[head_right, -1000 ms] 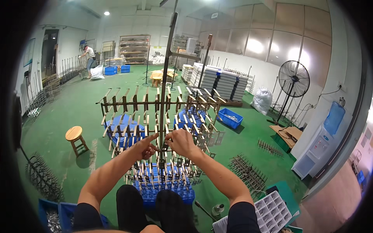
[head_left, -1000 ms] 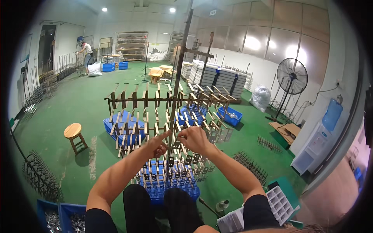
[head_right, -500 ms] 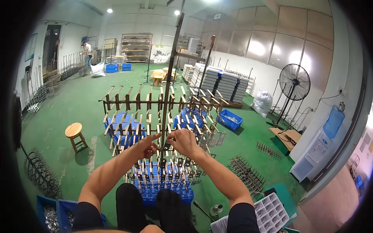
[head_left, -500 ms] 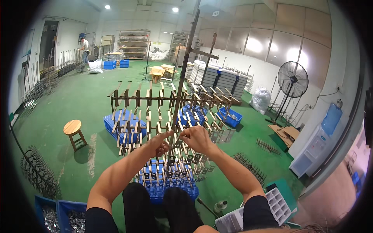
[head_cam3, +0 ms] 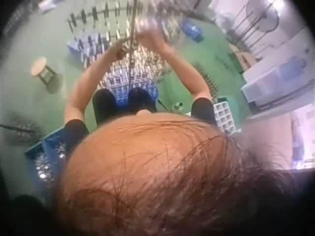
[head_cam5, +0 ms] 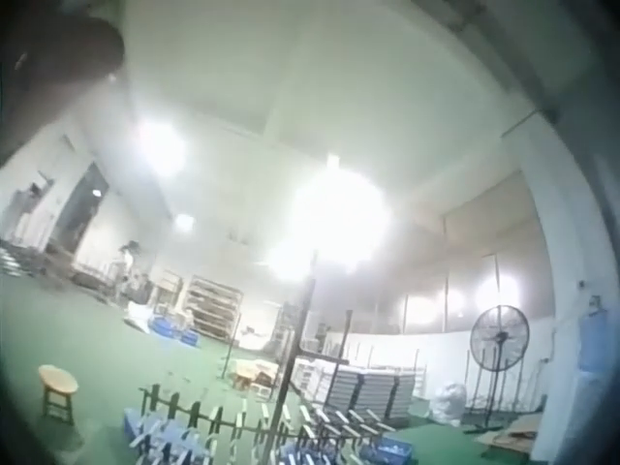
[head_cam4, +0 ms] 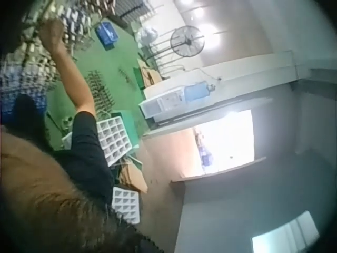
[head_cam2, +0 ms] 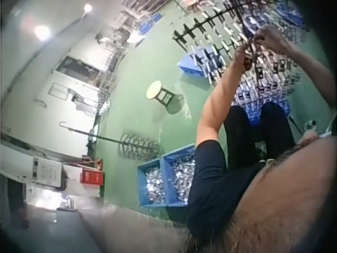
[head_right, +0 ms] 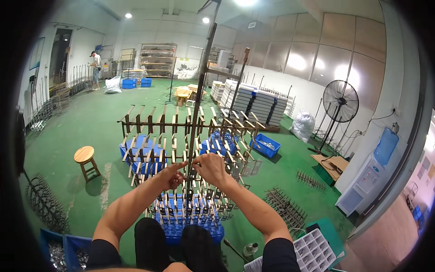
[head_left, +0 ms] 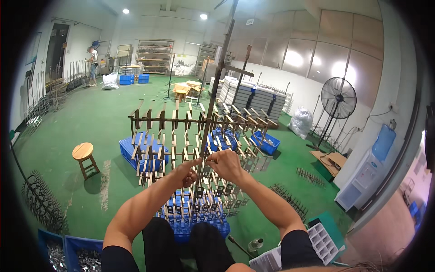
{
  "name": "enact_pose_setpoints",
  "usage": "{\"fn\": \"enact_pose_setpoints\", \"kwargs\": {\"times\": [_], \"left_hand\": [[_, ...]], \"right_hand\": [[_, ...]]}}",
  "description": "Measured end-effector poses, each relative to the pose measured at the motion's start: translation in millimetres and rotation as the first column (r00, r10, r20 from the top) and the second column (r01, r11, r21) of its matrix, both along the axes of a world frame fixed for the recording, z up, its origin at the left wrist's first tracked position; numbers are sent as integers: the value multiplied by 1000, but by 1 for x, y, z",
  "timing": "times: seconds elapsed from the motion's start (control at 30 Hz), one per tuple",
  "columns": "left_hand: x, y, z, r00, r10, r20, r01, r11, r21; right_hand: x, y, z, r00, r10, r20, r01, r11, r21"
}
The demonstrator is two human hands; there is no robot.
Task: Assembling small metal components onto a large wire rack structure.
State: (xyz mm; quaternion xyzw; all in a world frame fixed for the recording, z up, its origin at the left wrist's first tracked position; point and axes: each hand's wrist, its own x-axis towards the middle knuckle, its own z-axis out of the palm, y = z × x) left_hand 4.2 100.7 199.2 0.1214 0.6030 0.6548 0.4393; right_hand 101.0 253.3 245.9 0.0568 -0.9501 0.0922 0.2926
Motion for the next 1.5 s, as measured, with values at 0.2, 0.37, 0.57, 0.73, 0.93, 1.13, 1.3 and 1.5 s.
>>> {"fn": "enact_pose_setpoints", "kwargs": {"times": [0.2, 0.37, 0.57, 0.73, 0.93, 1.13, 1.3, 1.5], "left_hand": [[1, 0, 1, 1000, -7, 2, 7, 1000, 29], [2, 0, 0, 1000, 16, -3, -16, 1000, 24], [0, -2, -4, 1000, 11, -22, -11, 1000, 20], [5, 0, -2, 999, 23, -28, -23, 1000, 16], [-21, 12, -21, 988, -30, 152, 6, 988, 152], [-64, -14, -72, 999, 5, -33, 9, 922, 387], [-59, -7, -88, 349, 179, -920, 267, 922, 281], [5, -1, -14, 980, 122, -154, -90, 975, 201]], "right_hand": [[-4, -1, 0, 998, 51, -33, -52, 998, -22], [-3, -5, 3, 999, 37, 1, -37, 999, -16], [1, -13, 1, 996, 60, -58, -52, 991, 126], [2, -13, 1, 997, 38, -72, -26, 985, 170], [-22, -4, -19, 983, -177, -49, 182, 903, 388], [-28, -35, -23, 994, -96, -57, 111, 888, 446], [-22, -28, -27, 991, -114, -77, 136, 891, 433], [75, -3, -27, 949, -120, -290, 142, 988, 57]]}}
